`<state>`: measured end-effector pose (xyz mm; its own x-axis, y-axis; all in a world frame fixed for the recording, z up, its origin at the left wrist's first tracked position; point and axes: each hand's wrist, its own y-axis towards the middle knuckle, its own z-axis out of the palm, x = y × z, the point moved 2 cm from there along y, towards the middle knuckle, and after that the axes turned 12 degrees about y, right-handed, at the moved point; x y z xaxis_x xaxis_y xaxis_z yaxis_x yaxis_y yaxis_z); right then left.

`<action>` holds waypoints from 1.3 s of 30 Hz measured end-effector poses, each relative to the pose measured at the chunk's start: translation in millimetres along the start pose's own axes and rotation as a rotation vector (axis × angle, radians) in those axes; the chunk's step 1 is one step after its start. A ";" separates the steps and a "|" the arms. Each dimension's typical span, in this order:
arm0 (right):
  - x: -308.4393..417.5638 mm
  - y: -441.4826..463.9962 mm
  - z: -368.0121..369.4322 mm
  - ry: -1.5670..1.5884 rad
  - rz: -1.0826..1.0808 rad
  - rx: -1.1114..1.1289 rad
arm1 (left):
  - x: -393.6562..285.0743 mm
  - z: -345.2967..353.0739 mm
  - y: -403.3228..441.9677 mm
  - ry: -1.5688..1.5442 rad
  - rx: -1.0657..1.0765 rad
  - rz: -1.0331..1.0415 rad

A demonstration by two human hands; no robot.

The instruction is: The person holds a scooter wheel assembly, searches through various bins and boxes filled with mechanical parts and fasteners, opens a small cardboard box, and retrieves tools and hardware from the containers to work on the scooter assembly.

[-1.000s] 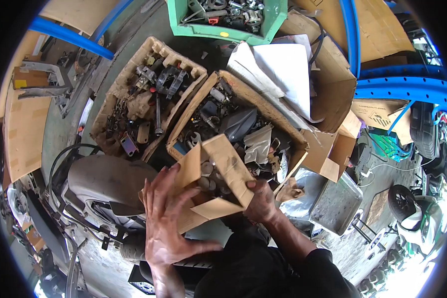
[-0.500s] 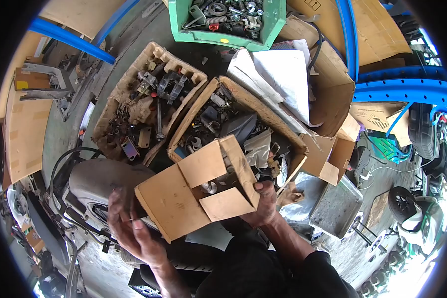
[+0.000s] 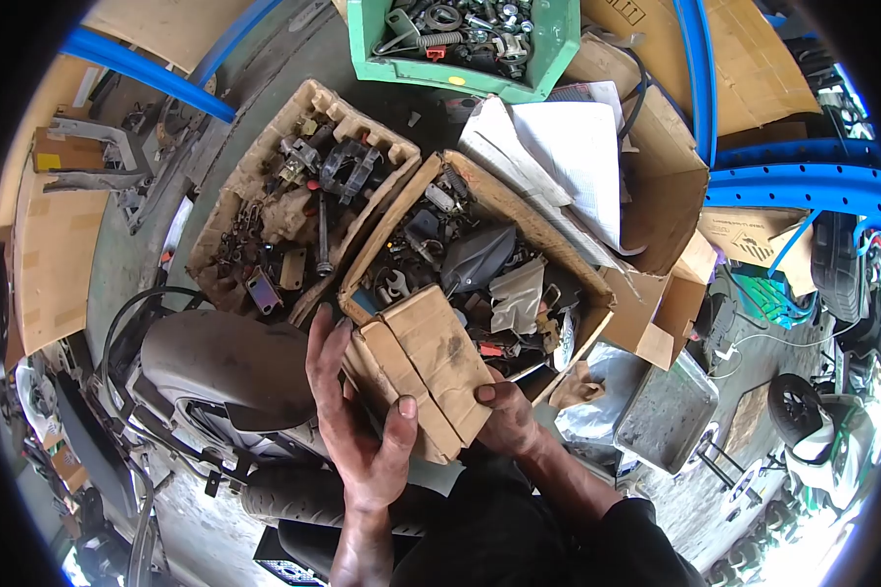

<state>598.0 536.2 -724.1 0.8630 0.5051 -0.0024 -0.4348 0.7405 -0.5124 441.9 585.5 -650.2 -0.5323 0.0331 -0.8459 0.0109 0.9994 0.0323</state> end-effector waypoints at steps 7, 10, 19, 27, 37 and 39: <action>7.9 -8.0 8.0 -0.474 -0.045 -0.223 | 19.3 12.0 -4.4 -0.189 -0.054 -0.080; 11.9 -10.2 17.3 -0.471 -0.039 -0.206 | 23.1 11.6 -6.5 -0.184 -0.054 -0.075; 4.4 -14.5 31.9 -0.771 -0.029 -0.180 | 22.0 34.8 -12.4 -0.184 -0.093 -0.067; 32.9 -22.5 19.0 -1.137 -0.185 -0.234 | 11.0 40.1 -22.9 0.129 0.038 -0.048; 121.5 -98.2 -24.6 -1.045 -0.099 -0.422 | 6.1 32.4 -30.0 0.054 0.547 0.155; 152.4 -129.9 -29.5 -0.932 -0.281 -0.442 | 17.5 2.6 -33.6 0.141 0.474 0.155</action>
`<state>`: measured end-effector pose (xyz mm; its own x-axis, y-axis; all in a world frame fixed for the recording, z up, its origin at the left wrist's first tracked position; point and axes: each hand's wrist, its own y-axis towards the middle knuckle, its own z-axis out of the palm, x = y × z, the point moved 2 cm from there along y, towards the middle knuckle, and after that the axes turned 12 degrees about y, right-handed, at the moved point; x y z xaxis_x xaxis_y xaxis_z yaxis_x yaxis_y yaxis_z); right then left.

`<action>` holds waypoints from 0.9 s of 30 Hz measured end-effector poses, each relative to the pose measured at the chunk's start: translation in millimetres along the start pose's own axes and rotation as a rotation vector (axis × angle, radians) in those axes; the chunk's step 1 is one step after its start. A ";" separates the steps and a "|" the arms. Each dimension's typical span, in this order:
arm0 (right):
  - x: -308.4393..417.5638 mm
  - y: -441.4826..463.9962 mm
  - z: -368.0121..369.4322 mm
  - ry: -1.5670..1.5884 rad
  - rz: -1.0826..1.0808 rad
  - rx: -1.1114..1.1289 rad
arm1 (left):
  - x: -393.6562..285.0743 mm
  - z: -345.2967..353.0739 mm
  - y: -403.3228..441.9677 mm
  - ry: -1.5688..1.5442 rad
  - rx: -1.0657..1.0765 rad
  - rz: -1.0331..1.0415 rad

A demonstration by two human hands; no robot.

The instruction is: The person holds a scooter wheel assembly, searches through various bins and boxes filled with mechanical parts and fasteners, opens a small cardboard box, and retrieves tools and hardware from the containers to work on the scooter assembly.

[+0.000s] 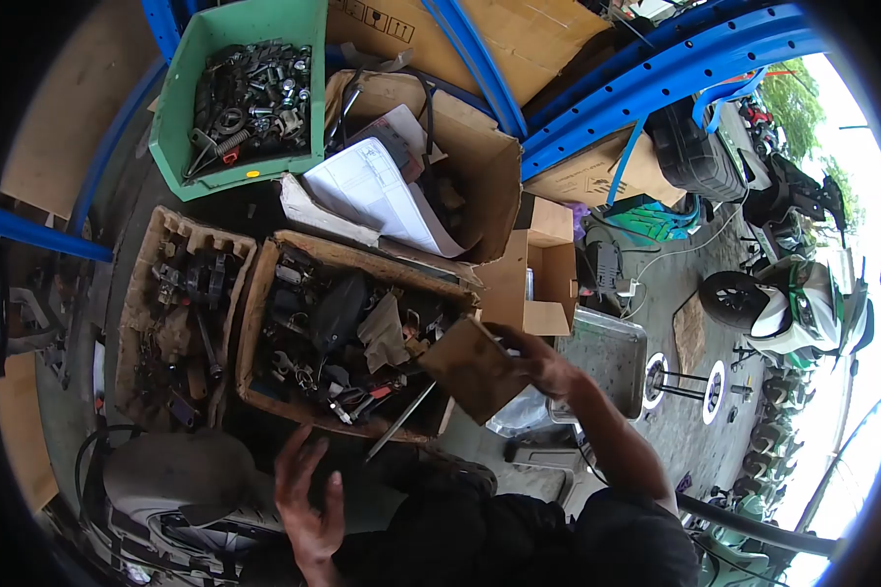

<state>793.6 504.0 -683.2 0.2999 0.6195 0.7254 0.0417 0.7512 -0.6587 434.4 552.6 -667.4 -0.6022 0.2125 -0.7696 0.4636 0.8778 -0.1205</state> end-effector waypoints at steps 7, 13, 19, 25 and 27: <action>16.3 7.5 -155.6 -0.141 -0.270 -0.714 | -0.5 -102.2 -42.8 -0.231 -0.111 -0.138; -26.2 76.7 -247.4 -0.656 -0.154 -0.788 | 27.9 -134.4 -58.3 -0.141 -0.438 -0.015; -30.3 67.4 -193.7 -1.315 -0.487 -1.032 | 37.8 -163.0 -48.4 0.585 -0.510 -0.142; -23.5 60.5 54.0 -0.949 -1.018 -0.536 | 100.3 -175.6 -43.2 0.776 -0.504 -0.331; -23.6 79.8 116.8 -0.944 -0.902 -0.277 | 121.9 -156.8 -43.4 0.781 -0.450 -0.244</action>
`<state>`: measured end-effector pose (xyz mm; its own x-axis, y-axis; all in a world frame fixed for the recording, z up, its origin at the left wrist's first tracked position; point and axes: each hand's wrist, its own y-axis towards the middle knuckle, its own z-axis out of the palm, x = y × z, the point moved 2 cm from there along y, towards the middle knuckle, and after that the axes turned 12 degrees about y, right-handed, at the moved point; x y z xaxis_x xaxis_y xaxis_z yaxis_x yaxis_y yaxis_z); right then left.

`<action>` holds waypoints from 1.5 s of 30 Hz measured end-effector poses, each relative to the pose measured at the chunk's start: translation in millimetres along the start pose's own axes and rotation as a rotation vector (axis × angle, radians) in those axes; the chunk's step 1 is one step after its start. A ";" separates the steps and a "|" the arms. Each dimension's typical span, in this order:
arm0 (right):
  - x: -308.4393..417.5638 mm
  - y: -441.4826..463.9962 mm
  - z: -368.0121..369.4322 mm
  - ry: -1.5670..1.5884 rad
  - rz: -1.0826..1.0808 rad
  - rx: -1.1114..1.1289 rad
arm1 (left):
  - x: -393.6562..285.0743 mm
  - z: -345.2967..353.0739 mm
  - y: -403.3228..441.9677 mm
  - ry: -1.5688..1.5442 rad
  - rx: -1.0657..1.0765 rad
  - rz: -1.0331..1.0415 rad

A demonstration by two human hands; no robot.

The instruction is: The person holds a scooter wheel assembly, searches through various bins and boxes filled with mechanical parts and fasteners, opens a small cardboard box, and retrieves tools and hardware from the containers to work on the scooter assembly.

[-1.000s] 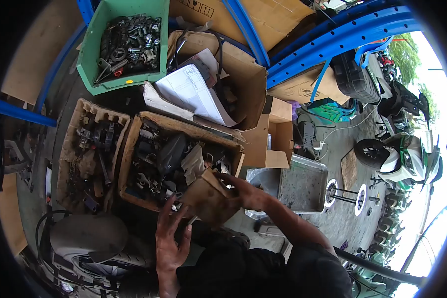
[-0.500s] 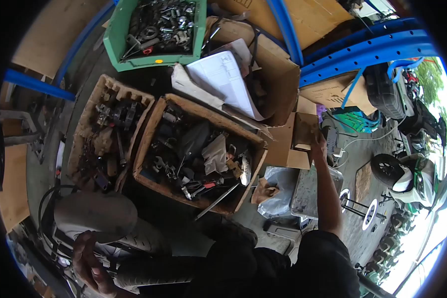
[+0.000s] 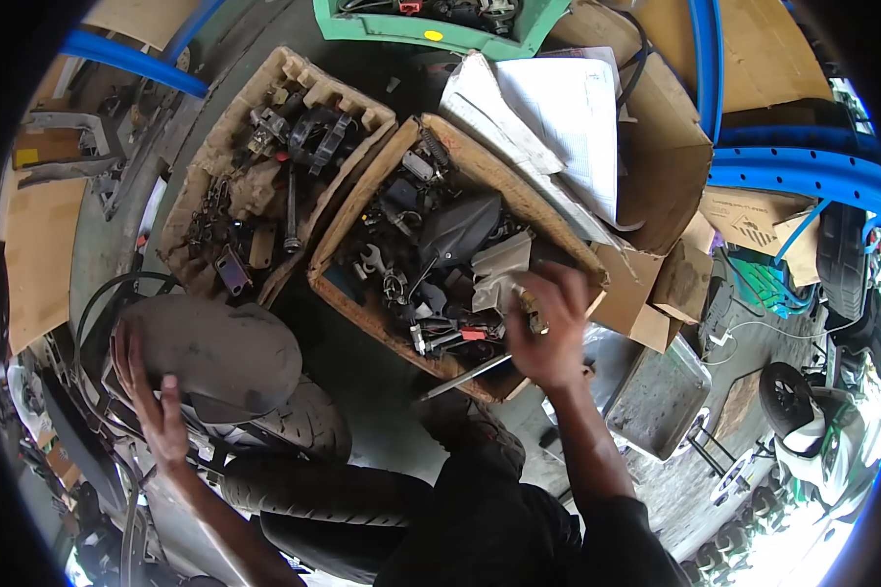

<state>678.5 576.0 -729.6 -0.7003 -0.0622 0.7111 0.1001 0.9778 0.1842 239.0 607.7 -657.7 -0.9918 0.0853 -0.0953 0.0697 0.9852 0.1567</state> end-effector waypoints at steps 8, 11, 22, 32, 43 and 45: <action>7.3 84.2 149.3 -0.041 -0.197 0.665 | 13.7 40.3 -13.2 0.081 -0.365 -0.043; 1.6 73.3 167.4 -0.375 -0.265 0.738 | 12.4 41.8 -12.6 0.075 -0.391 -0.066; 2.8 33.0 71.3 -0.335 -0.002 0.789 | 22.7 44.8 -15.7 0.010 -0.413 -0.059; -6.5 71.0 77.1 -0.006 -0.061 0.379 | 23.6 44.8 -16.4 0.026 -0.406 -0.069; -9.0 46.8 110.4 -0.188 0.191 0.781 | 21.2 46.7 -14.7 0.031 -0.441 -0.057; 4.3 24.2 96.3 -0.137 0.107 0.740 | 21.6 45.4 -13.9 0.047 -0.427 -0.045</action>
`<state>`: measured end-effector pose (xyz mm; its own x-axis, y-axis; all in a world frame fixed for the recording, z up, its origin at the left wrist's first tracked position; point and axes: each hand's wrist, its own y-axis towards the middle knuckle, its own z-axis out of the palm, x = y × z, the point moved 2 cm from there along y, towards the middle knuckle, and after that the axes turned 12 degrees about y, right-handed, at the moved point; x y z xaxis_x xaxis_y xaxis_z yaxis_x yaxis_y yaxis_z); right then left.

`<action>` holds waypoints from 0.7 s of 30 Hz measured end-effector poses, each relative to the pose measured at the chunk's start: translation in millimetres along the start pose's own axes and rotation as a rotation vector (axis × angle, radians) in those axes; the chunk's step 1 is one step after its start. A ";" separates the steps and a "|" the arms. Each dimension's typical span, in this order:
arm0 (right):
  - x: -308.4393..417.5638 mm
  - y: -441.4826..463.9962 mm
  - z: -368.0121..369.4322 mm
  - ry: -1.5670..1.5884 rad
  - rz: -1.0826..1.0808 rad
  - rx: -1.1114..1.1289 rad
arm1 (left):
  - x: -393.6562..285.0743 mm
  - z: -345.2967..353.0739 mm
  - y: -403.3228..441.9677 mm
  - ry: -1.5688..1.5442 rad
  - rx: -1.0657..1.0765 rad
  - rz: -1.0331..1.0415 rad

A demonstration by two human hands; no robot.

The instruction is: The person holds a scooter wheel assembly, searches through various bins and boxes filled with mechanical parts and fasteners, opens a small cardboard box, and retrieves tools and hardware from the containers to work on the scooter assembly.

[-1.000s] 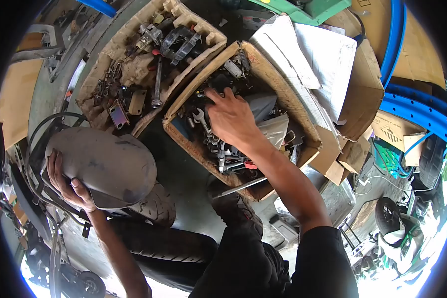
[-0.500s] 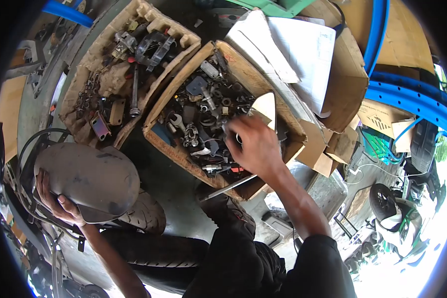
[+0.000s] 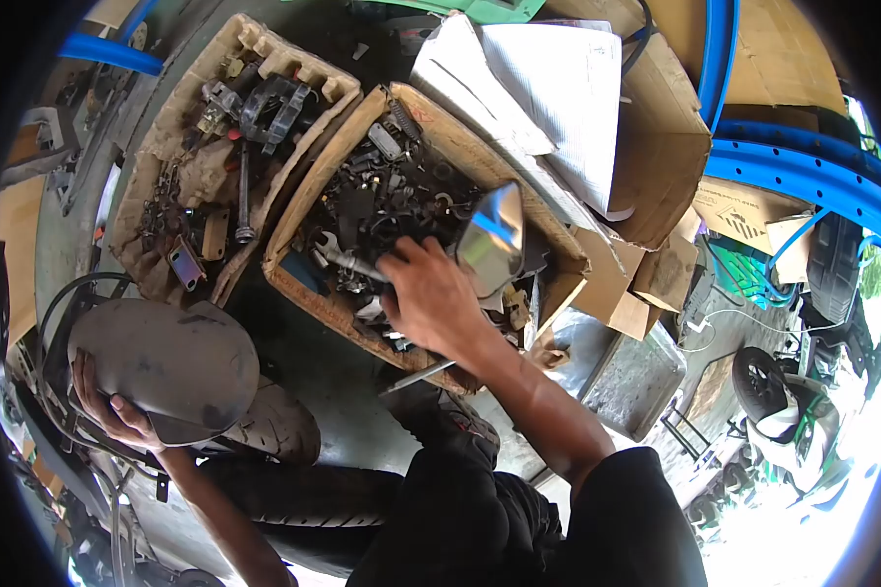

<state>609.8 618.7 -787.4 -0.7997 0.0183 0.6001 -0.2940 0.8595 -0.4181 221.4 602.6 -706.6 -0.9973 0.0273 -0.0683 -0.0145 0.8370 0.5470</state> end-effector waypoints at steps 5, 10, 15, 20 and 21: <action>11.6 -11.3 -0.1 0.052 -0.032 -0.055 | -1.9 1.8 0.1 -0.052 -0.009 -0.007; 12.2 37.6 -20.5 0.186 0.046 -0.019 | 0.6 2.6 -2.0 -0.041 -0.030 -0.008; -8.1 94.8 7.8 -0.005 -0.197 -0.273 | 0.9 -0.1 -1.1 -0.002 -0.007 0.004; 4.2 70.2 -9.1 -0.186 -0.089 0.061 | -0.5 -0.3 -0.6 0.001 -0.003 -0.030; 8.9 68.7 -20.5 -0.187 -0.091 0.062 | 0.0 -0.6 -0.8 0.002 -0.004 -0.033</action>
<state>593.2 688.3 -796.8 -0.8499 -0.1584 0.5026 -0.3969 0.8198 -0.4128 221.4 601.7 -706.5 -0.9964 -0.0011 -0.0844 -0.0473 0.8353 0.5478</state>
